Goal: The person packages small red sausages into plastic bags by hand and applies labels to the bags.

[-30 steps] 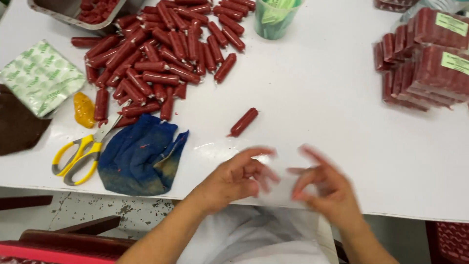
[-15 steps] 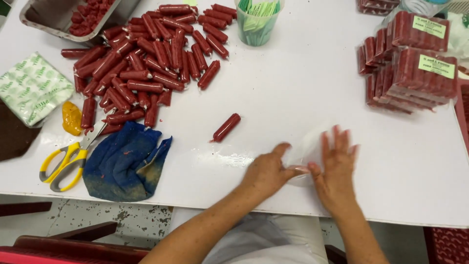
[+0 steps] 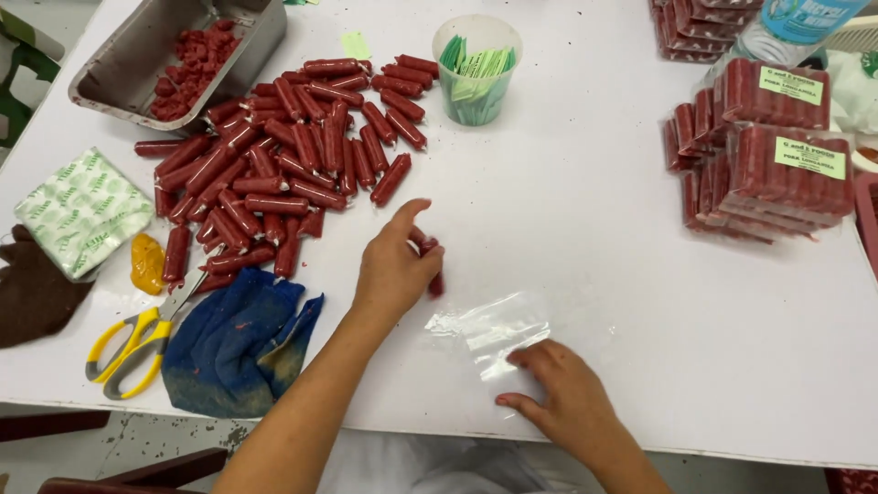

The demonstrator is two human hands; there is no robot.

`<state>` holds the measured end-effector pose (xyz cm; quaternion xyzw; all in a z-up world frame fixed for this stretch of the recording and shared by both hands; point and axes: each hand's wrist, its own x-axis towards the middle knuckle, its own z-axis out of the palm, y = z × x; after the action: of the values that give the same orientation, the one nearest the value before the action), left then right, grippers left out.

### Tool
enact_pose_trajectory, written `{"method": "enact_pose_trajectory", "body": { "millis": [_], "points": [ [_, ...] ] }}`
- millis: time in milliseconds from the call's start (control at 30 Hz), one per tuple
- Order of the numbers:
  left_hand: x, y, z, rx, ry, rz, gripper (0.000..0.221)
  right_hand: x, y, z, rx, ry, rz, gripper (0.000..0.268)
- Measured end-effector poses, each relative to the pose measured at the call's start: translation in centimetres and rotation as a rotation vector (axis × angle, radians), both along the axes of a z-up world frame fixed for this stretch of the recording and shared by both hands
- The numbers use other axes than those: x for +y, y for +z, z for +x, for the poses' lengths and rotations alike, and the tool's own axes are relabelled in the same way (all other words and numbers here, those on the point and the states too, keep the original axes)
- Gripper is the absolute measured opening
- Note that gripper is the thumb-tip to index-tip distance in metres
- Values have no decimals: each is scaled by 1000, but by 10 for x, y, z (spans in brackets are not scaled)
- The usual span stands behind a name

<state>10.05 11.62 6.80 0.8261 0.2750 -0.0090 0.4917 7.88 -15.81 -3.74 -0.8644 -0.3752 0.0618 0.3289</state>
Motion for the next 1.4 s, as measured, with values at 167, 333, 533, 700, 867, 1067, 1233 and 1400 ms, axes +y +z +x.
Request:
{"method": "enact_pose_trajectory", "body": {
  "millis": [167, 333, 533, 700, 867, 1067, 1233, 1400],
  "points": [
    [48, -72, -17, -217, -276, 313, 24, 2, -3, -1, -46, -23, 62, 16],
    [94, -45, 57, -219, -302, 457, 20, -4, -11, 2, 53, -30, -19, 19],
    [134, -56, 245, -313, -277, 772, 50, 4, -13, 15, -158, 105, 244, 14],
    [130, -85, 313, 102, -217, 766, 50, 11, -1, 27, -151, 137, 283, 8],
    [121, -99, 262, -76, -337, 922, 45, 17, 23, 23, -11, 93, 236, 11],
    [85, -68, 144, -228, -911, 897, 58, 11, 11, 9, -72, 52, 139, 20],
    [78, -58, 74, -300, -989, 469, 54, 1, 1, 5, 43, 72, 130, 26],
    [58, -44, -2, -488, -658, 616, 29, 6, 27, 6, 254, -119, 110, 18]
  ]
}}
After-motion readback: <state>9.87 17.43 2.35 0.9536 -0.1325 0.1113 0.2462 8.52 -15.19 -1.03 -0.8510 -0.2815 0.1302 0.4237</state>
